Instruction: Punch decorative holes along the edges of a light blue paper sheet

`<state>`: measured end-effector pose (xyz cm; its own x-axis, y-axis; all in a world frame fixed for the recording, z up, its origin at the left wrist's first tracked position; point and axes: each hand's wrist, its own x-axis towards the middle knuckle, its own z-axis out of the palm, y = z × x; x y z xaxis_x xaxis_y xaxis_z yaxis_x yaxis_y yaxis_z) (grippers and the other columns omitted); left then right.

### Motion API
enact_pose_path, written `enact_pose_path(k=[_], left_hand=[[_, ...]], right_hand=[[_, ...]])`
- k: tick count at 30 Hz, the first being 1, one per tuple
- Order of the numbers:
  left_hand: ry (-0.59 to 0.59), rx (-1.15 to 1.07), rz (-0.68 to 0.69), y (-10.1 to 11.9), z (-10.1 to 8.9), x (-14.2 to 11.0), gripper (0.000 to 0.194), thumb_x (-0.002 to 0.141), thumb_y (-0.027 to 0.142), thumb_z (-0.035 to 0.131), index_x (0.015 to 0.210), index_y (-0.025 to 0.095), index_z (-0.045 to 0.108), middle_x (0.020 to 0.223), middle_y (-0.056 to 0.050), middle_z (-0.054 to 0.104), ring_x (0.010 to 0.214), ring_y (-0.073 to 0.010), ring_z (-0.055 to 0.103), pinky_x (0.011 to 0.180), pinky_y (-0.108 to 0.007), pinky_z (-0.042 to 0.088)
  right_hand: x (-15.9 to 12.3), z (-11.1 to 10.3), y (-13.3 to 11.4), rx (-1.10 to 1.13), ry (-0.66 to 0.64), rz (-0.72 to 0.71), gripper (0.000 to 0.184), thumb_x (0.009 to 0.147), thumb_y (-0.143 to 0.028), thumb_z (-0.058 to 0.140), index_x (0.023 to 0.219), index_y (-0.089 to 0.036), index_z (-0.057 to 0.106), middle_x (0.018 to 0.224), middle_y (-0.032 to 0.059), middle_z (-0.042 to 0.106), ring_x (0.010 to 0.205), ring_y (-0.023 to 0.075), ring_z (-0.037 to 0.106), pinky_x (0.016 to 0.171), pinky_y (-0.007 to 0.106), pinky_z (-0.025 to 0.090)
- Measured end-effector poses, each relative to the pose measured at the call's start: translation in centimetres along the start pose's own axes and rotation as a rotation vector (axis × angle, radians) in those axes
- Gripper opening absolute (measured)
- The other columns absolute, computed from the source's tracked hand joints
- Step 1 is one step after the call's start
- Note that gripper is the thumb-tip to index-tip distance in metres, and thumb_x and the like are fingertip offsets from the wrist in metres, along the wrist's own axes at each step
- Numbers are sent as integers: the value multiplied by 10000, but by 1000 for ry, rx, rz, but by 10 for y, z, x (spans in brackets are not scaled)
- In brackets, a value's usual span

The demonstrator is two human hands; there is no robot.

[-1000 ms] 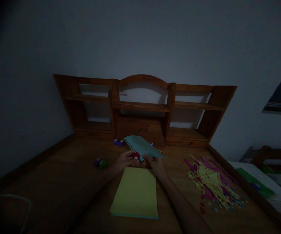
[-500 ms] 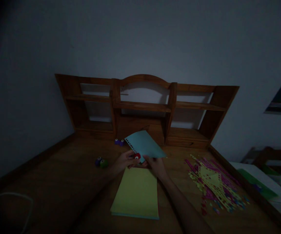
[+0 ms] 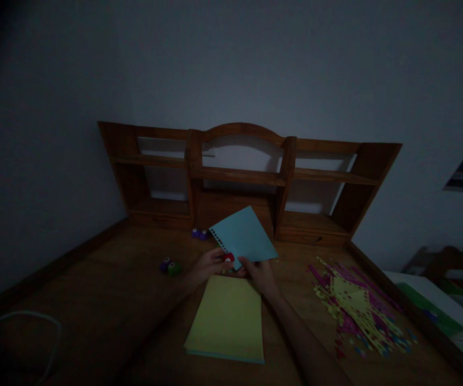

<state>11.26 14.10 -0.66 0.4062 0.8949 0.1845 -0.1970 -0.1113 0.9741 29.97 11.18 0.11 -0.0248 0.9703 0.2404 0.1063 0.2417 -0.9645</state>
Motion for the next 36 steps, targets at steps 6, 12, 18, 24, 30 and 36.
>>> enact_pose_path(k=[6, 12, 18, 24, 30, 36], left_hand=[[-40, 0, 16, 3, 1, -2, 432, 668, 335, 777, 1029, 135, 649, 1057, -126, 664, 866, -225, 632, 740, -295, 475], [-25, 53, 17, 0, -2, 1, 454, 673, 381, 768, 1036, 138, 642, 1014, -116, 665, 864, -228, 628, 701, -285, 472], [-2, 27, -11, 7, 2, -3, 443, 679, 358, 767, 1048, 155, 628, 1078, -117, 646, 934, -238, 618, 756, -299, 475], [4, 32, -17, 8, 2, -3, 454, 668, 356, 773, 1053, 163, 627, 1069, -107, 649, 920, -229, 617, 773, -308, 473], [-4, 55, -26, 7, 1, -3, 467, 667, 338, 775, 1069, 158, 619, 1071, -114, 644, 904, -227, 617, 746, -299, 472], [-9, 41, 9, 6, 2, -3, 449, 680, 332, 768, 1062, 147, 620, 1079, -121, 642, 938, -233, 611, 791, -308, 469]], right_hand=[[0, 1, -1, -11, 19, -6, 314, 727, -482, 676, 649, -182, 635, 616, 71, 684, 564, 215, 631, 610, 308, 505], [-1, 1, 4, -53, -26, 6, 343, 759, -500, 637, 652, -174, 636, 624, 69, 682, 575, 211, 632, 643, 310, 497], [-3, 0, 5, -165, 17, -30, 362, 763, -523, 613, 630, -186, 626, 666, 68, 696, 635, 223, 647, 705, 316, 489], [-2, -1, 5, -226, 53, -32, 374, 745, -547, 610, 657, -184, 638, 709, 75, 704, 697, 242, 655, 759, 337, 487], [-2, 0, 0, -212, 37, -18, 376, 727, -558, 619, 615, -201, 658, 656, 68, 696, 716, 260, 660, 765, 356, 495], [-4, -2, 2, -212, -12, 22, 413, 764, -546, 582, 556, -195, 649, 619, 71, 689, 630, 241, 653, 737, 345, 505]])
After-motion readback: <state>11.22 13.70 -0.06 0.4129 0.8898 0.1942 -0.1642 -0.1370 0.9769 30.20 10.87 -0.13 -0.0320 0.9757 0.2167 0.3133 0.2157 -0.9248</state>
